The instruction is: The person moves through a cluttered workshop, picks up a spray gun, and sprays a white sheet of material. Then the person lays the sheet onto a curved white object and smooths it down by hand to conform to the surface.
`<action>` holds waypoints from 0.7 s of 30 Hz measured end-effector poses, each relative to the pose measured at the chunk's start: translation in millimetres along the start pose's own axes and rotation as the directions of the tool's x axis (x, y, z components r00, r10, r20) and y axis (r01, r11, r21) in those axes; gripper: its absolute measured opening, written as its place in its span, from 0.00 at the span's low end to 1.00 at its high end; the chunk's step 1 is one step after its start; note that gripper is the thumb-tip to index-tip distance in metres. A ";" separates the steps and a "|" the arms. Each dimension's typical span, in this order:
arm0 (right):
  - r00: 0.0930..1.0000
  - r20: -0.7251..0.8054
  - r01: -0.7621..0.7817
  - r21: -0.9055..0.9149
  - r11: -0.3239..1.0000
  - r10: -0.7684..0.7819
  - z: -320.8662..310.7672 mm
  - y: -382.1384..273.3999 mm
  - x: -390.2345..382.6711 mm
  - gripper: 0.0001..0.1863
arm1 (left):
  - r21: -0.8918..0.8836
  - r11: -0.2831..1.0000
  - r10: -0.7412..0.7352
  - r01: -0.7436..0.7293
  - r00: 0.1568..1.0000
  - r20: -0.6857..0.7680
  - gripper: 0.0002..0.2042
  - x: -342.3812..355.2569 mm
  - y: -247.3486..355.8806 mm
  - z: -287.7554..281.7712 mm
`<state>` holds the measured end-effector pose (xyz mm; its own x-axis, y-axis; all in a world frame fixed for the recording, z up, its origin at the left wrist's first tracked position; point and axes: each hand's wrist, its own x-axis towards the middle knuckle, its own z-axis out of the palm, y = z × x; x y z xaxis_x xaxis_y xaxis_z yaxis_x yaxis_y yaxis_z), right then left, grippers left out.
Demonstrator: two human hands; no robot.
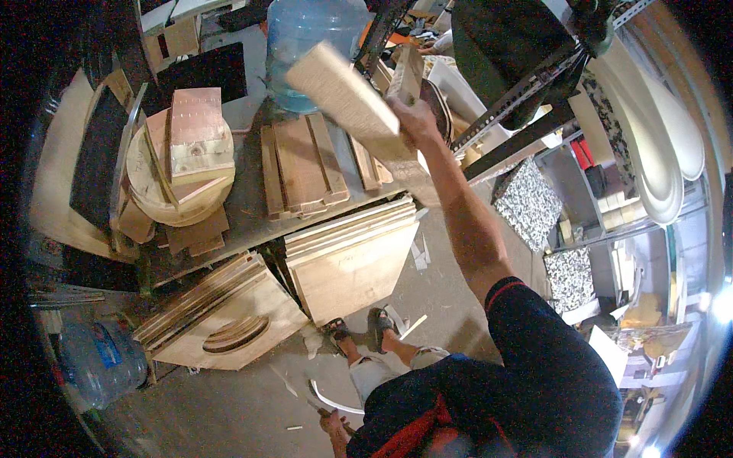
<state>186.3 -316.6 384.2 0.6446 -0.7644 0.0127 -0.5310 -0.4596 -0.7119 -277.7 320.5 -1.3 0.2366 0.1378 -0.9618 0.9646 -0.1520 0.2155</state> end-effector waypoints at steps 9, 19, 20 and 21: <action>0.997 -0.058 -0.071 -0.325 0.943 0.056 28.2 -6.7 -16.0 0.42 | -0.211 0.975 -0.096 0.068 0.987 -0.126 0.22 4.4 -35.0 1.6; 0.989 -0.051 -0.147 -0.418 0.896 0.138 74.4 3.6 1.1 0.47 | 0.118 0.993 0.027 -0.007 0.985 -0.171 0.25 27.3 -46.6 -1.8; 0.989 -0.065 -0.148 -0.413 0.899 0.133 79.6 6.2 1.5 0.48 | 0.160 0.986 -0.002 0.040 0.973 -0.233 0.24 27.3 -45.5 -4.8; 0.989 -0.080 -0.147 -0.407 0.901 0.125 85.4 9.1 2.1 0.48 | 0.198 0.976 -0.025 0.086 0.956 -0.294 0.24 27.7 -42.3 -6.1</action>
<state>229.8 -283.7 317.7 0.5274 -0.8494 -0.0204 -0.7972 -0.4864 -0.3576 -311.2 336.7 -36.0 0.2364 0.4229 -0.8748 0.9392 -0.3302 0.0942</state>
